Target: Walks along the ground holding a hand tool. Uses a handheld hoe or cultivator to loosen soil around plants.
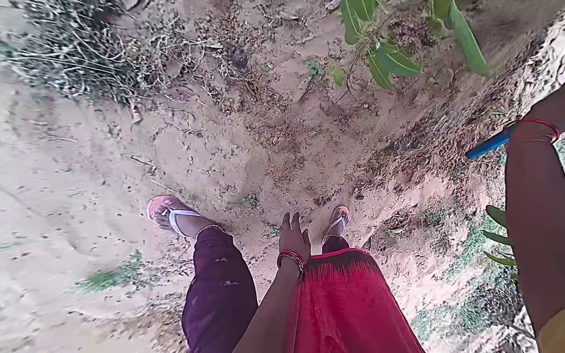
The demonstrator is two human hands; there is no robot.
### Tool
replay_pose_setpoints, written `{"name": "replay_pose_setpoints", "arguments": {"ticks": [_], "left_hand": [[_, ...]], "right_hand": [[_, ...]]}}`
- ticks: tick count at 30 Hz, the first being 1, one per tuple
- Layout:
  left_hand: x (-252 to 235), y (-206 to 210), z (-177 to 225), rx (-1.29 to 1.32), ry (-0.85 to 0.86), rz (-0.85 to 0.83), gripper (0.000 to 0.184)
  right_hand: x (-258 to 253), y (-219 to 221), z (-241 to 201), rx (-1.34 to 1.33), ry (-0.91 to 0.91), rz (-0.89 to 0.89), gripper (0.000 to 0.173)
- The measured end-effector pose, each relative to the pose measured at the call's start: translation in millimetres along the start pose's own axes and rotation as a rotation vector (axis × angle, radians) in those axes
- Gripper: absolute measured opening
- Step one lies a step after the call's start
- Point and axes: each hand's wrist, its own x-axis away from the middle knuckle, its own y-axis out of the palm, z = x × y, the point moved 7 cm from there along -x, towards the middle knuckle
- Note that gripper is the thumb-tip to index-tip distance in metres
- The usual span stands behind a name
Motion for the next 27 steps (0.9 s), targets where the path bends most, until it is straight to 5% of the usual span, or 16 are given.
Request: {"name": "replay_pose_setpoints", "arguments": {"ticks": [4,8,12,17,21,23,27], "left_hand": [[1,-5,-10,0.018,0.013,-0.003,0.062],[4,-16,-18,0.059,0.008,-0.01,0.063],[5,-20,-32,0.11,-0.023,-0.033,0.063],[5,-20,-57,0.172,-0.073,-0.055,0.063],[9,-12,-62,0.211,-0.073,-0.095,0.063],[9,-9,-63,0.227,-0.069,-0.123,0.064],[10,-8,-67,0.273,-0.078,-0.139,0.064]], "right_hand": [[65,-14,2,-0.307,-0.074,-0.113,0.04],[176,-15,-26,-0.599,-0.147,-0.409,0.004],[276,33,-96,-0.612,-0.246,-0.667,0.021],[351,179,-194,-0.157,-0.291,-0.999,0.043],[424,277,-126,0.387,-0.175,-1.371,0.05],[448,275,-74,0.558,-0.087,-1.433,0.049],[454,248,-37,0.601,-0.072,-1.412,0.049]]}}
